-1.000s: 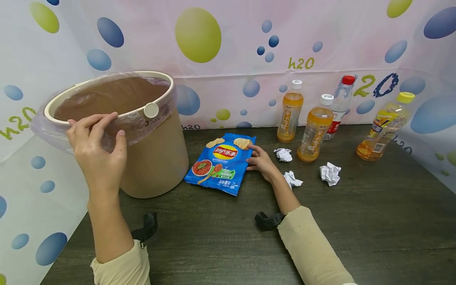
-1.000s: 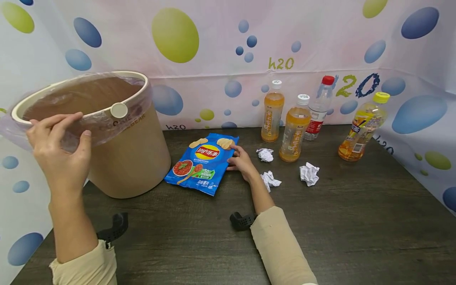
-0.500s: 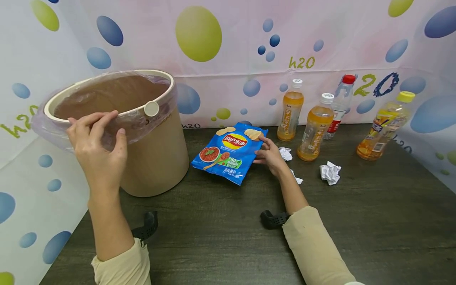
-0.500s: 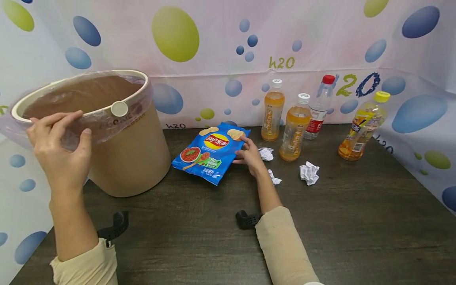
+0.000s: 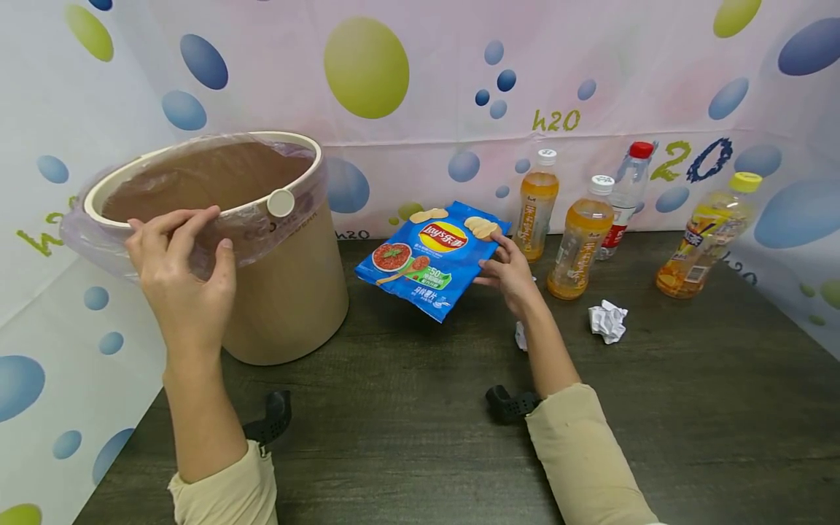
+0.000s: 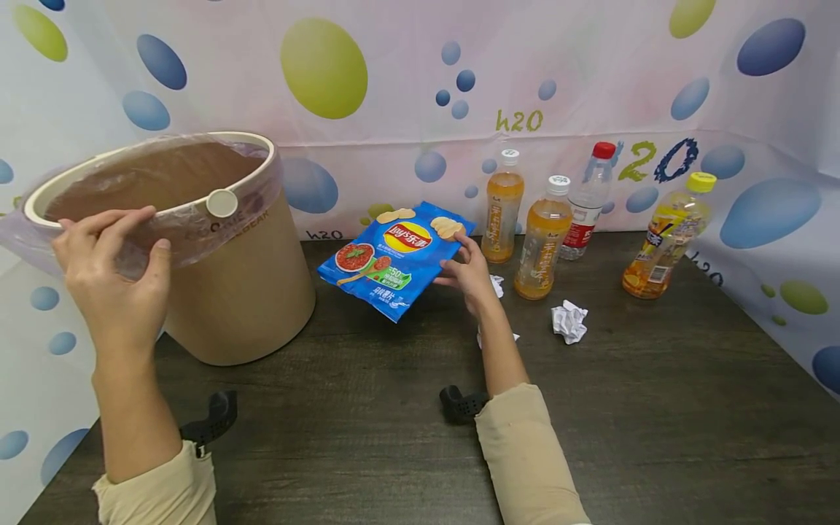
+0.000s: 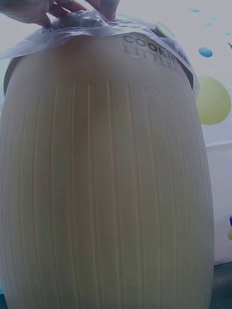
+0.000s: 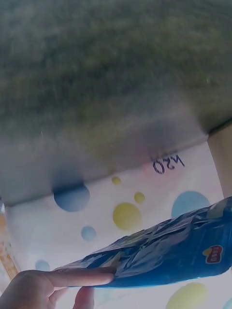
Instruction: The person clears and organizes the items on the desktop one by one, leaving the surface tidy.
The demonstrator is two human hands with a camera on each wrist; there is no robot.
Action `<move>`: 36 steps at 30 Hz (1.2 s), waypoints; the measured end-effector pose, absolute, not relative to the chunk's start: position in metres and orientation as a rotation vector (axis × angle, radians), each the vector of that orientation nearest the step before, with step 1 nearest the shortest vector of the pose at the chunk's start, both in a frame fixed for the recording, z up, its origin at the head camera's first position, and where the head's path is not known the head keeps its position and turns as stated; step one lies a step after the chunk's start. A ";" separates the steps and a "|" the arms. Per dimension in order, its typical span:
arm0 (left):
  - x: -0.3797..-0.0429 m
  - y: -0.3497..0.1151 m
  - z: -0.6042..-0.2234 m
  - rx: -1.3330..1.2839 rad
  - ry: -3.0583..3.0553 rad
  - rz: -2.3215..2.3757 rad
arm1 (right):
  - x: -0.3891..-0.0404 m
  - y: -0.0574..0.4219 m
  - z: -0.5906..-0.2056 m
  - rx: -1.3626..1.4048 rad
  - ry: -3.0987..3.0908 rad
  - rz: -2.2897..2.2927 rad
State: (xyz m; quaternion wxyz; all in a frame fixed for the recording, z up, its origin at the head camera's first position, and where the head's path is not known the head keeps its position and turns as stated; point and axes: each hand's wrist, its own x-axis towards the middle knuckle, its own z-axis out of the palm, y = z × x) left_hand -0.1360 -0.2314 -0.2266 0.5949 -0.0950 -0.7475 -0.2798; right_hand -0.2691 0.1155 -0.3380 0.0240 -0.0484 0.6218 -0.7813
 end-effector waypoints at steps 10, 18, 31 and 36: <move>-0.136 -0.230 -0.226 -0.233 -1.730 -0.648 | -0.254 0.117 -0.310 -0.350 1.917 -2.459; -0.135 -0.231 -0.226 -0.234 -1.729 -0.651 | -0.240 0.113 -0.285 -0.313 1.889 -2.572; -0.136 -0.231 -0.227 -0.235 -1.729 -0.652 | -0.217 0.103 -0.247 -0.253 1.814 -2.806; -0.136 -0.231 -0.227 -0.239 -1.723 -0.650 | -0.215 0.099 -0.236 -0.276 1.821 -2.847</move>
